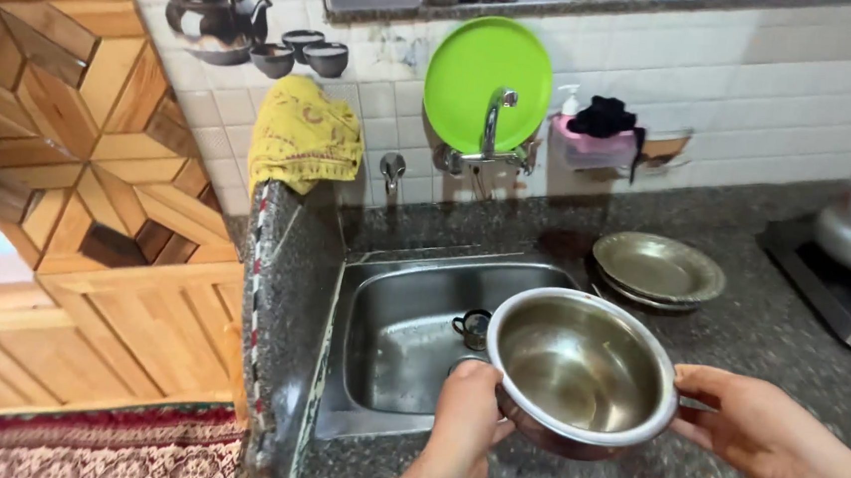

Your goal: Clearing used dishes, bowls, and glasses from a floor-level dining area and bringing them to the kitchen sink.

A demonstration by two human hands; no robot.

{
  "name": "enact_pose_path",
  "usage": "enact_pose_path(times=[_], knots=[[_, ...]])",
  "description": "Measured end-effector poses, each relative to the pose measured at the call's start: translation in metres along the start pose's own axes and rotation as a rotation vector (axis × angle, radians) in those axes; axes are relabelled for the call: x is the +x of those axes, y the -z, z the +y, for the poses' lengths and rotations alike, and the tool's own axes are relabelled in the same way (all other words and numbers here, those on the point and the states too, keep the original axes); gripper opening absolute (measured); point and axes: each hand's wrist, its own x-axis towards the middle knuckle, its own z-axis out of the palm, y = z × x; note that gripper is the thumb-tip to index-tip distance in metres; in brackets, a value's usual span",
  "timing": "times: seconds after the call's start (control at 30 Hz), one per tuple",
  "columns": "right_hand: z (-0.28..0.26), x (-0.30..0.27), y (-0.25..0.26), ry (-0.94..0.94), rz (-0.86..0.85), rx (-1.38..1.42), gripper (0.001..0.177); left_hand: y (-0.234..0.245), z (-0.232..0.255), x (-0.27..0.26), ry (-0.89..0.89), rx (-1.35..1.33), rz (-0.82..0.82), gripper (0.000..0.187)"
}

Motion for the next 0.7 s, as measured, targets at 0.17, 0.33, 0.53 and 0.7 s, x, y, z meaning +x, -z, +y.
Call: enact_pose_path(times=[0.17, 0.33, 0.53, 0.7], knots=[[-0.049, 0.075, -0.008, -0.020, -0.030, -0.043, 0.021, -0.031, 0.003, 0.075, -0.073, -0.063, 0.032, 0.016], [-0.084, 0.160, 0.022, -0.001, -0.004, -0.023, 0.023, -0.076, -0.002, 0.167, -0.091, -0.004, 0.023, 0.014], [-0.123, 0.266, 0.088, 0.030, 0.006, 0.004, 0.023, -0.151, 0.004, 0.238, -0.120, 0.243, 0.002, 0.015], [-0.159, 0.341, 0.134, 0.014, -0.016, 0.057, 0.019, -0.220, 0.012, 0.302, -0.171, 0.514, 0.109, 0.019]])
